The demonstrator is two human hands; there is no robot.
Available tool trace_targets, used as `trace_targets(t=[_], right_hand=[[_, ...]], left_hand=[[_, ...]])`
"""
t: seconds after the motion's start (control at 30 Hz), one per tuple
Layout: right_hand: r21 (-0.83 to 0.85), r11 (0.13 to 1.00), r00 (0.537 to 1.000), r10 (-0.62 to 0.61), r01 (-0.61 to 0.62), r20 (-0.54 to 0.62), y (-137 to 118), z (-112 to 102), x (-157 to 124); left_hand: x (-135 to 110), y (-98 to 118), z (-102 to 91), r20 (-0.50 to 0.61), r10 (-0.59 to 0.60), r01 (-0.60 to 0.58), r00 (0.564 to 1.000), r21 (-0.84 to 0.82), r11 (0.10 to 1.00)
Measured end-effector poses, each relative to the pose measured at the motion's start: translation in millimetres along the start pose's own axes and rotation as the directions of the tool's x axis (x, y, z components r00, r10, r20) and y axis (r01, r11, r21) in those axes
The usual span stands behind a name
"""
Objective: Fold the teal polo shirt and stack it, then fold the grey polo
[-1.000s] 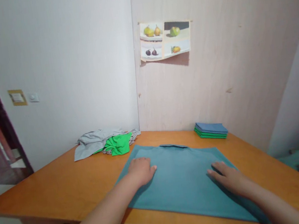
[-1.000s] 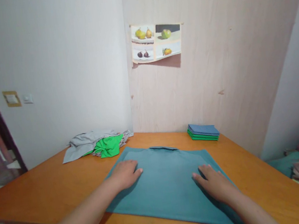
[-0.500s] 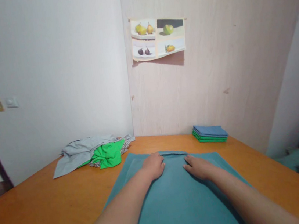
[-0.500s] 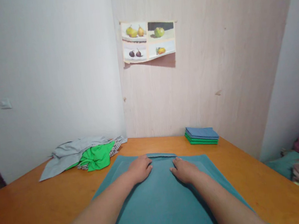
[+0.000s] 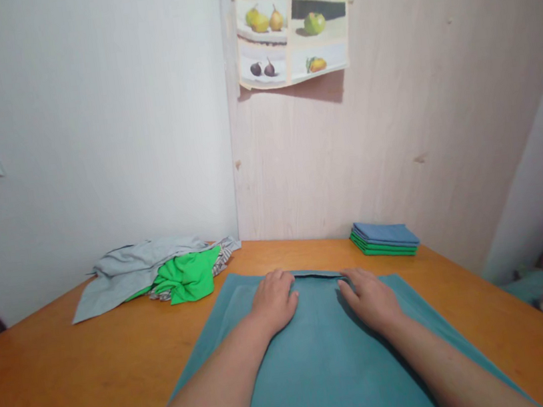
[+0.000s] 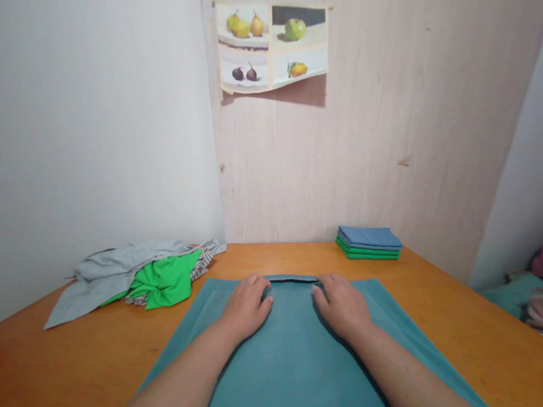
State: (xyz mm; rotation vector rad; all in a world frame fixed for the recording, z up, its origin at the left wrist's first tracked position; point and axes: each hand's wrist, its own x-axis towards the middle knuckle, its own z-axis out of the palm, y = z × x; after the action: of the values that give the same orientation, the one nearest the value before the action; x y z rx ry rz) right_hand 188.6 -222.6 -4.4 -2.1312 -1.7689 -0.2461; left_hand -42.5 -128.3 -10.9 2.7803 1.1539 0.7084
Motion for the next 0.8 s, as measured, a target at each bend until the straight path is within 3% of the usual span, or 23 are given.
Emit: trace_targets(t=[0.1, 0.2, 0.27, 0.8], right_hand=[[0.021, 0.997, 0.995, -0.074, 0.073, 0.067, 1.6, 9.9, 2.1], [0.041, 0.993, 0.956, -0.114, 0.107, 0.271, 2.4, 18.0, -0.1], [0.044, 0.995, 0.936, -0.098, 0.088, 0.339, 2.4, 19.5, -1.8], [0.061, 0.995, 0.928, -0.093, 0.076, 0.362, 8.5, 21.1, -0.3]], left_hand=[[0.2, 1.1, 2.1, -0.022, 0.001, -0.002, 1.0, -0.018, 1.0], [-0.4, 0.2, 4.2, 0.149, 0.011, -0.007, 0.989, -0.028, 1.0], [-0.8, -1.4, 5.2, 0.23, 0.004, 0.001, 0.973, -0.023, 1.0], [-0.1, -8.9, 12.5, 0.231, -0.002, 0.012, 0.973, -0.039, 0.999]])
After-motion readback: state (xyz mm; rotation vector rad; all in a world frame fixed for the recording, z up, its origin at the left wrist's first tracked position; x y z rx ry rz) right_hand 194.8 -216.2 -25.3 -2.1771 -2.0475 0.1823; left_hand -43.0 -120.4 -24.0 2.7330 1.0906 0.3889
